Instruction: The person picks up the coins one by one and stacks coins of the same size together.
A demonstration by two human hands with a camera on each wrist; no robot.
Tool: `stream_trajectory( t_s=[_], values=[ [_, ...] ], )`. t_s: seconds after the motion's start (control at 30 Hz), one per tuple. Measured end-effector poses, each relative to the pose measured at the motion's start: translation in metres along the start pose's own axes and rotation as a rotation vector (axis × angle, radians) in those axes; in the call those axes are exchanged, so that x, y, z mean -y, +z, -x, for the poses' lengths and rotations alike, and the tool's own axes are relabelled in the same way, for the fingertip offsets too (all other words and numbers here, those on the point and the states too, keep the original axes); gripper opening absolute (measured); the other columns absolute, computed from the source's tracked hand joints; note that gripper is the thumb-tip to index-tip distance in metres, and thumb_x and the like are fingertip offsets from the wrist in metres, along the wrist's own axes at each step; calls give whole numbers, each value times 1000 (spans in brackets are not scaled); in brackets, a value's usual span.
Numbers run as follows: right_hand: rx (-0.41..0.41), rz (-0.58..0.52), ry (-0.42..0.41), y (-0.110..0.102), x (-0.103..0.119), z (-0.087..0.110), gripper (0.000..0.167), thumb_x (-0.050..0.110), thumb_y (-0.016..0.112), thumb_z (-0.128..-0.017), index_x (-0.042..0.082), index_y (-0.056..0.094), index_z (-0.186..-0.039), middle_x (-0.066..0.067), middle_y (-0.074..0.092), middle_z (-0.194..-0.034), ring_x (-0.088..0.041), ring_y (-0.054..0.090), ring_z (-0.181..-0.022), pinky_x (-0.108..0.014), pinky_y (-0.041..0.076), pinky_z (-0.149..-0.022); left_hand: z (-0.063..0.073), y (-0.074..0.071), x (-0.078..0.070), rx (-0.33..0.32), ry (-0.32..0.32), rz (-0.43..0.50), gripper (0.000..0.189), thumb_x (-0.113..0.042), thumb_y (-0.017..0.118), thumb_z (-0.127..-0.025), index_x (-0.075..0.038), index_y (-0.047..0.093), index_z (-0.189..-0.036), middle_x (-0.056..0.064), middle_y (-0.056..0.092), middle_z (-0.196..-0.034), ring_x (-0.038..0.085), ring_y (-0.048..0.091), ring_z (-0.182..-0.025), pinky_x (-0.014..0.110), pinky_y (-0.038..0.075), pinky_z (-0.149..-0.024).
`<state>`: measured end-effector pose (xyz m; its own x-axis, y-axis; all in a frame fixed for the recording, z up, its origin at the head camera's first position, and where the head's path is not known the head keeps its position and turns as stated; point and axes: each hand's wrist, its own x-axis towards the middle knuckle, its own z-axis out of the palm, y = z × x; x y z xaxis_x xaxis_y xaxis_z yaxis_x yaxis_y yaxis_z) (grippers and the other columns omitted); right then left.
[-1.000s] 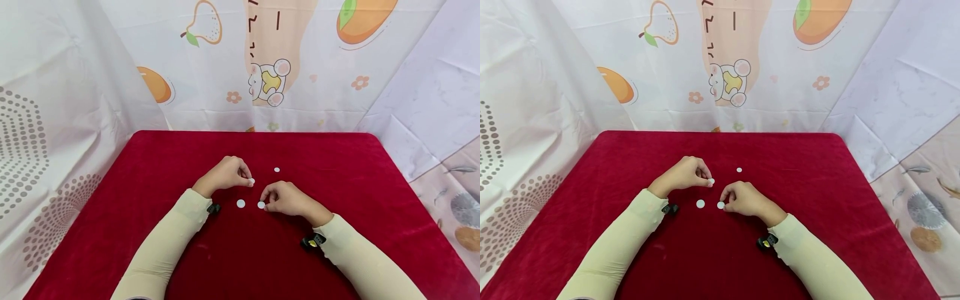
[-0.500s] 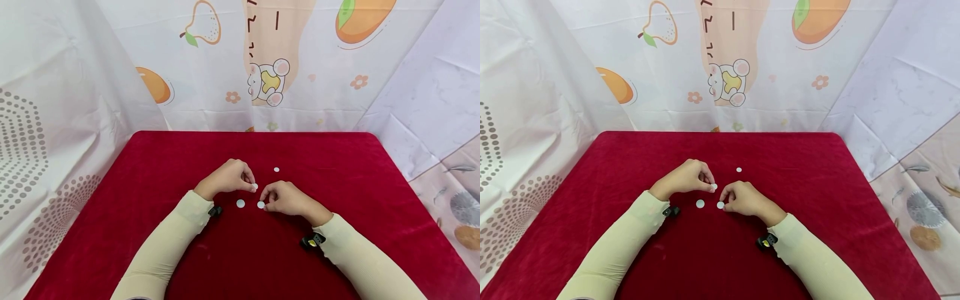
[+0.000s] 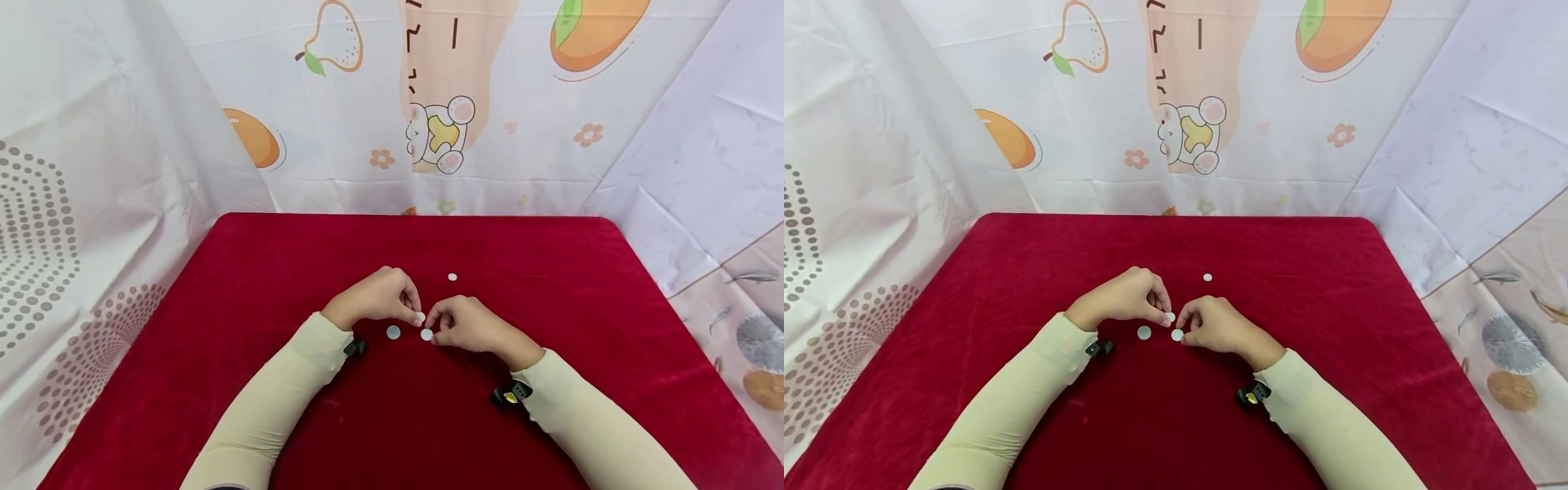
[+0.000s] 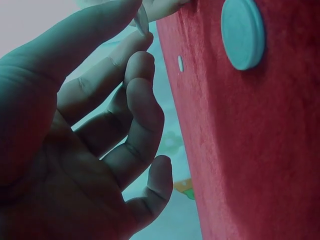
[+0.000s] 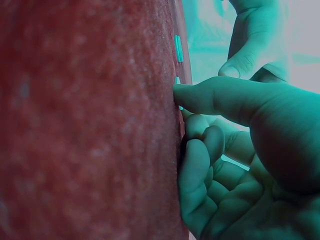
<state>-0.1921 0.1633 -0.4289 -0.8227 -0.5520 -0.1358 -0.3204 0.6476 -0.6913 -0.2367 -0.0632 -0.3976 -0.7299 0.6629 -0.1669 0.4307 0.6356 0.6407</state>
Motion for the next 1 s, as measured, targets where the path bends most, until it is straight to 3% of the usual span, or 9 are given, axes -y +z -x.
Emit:
stream_trajectory(
  t_s=[0.47, 1.0],
  values=[
    [-18, 6, 1, 2, 0, -1, 16, 14, 85, -82, 23, 75, -92, 7, 63, -63, -7, 53, -56, -25, 45, -56, -1, 7, -2, 62, 51, -19, 9, -25, 90, -82, -26, 81, -79, -14, 74, -71, 8, 68, -66, 26, 57, -65],
    [-14, 0, -4, 0, 0, -1, 17, 12, 84, -82, 22, 76, -93, 6, 63, -63, -7, 53, -56, -25, 45, -55, -2, 11, -5, 96, 42, -46, 9, -24, 91, -81, -22, 82, -79, -10, 74, -71, 8, 67, -64, 24, 55, -62]
  ],
)
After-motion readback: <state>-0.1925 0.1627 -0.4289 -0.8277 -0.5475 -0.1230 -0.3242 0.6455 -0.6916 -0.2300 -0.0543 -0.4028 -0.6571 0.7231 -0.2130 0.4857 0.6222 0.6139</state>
